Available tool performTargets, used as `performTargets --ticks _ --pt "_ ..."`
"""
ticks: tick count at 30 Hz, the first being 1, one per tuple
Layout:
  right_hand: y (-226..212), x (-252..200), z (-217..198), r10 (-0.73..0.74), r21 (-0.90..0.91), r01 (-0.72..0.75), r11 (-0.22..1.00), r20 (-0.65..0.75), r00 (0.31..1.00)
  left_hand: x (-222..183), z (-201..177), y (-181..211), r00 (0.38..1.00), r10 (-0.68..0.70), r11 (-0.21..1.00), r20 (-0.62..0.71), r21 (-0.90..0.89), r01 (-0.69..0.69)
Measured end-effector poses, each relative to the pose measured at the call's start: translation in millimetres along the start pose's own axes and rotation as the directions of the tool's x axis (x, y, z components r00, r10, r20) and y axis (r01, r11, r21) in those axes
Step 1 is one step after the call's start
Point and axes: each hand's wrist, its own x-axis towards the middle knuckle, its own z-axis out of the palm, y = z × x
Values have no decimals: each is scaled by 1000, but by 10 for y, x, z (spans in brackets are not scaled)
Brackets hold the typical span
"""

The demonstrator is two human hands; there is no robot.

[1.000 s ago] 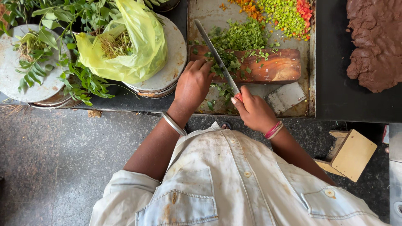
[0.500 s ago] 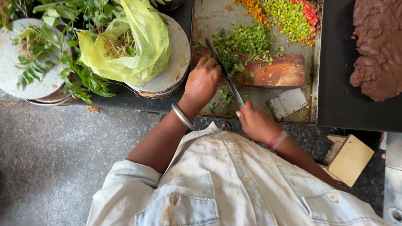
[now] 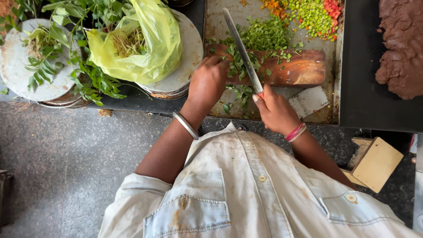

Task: The person picks curry leaves from stems by hand and then uses a knife to chop the leaves on a wooden block at a prep station.

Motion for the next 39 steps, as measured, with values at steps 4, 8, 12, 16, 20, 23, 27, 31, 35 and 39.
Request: performTargets --ticks 4,8,12,16,20,23,27,31,35,39 --pt "61 63 110 -169 -143 161 977 -44 985 -3 40 -8 995 4 1000 96 27 -7" --pt "165 9 186 -246 -118 237 964 -70 967 -35 -42 36 1000 3 992 -6 -126 -3" --pt "281 -36 191 -285 -91 277 956 -83 955 -5 -194 60 997 -57 986 44 -155 63" --pt "217 -56 197 -196 -49 193 980 -76 978 55 -236 96 984 -148 984 96 -82 156" --pt "135 -75 134 -17 93 18 995 -5 1000 87 -50 93 989 -117 993 89 10 117" --pt "155 -93 117 30 17 -30 999 5 1000 134 109 -23 992 -54 997 115 55 48" --pt "251 -142 164 -263 -64 256 965 -151 953 177 239 -133 971 -138 985 193 -74 155" --pt "226 -155 168 -160 -35 157 987 -88 983 185 204 -48 986 -118 988 117 -82 128" --pt "147 -131 149 -219 -75 212 974 -92 971 131 -22 8 996 -72 984 45 -160 79" --pt "69 -53 187 -183 -150 174 973 -52 982 81 -75 10 982 -85 978 168 -172 114"
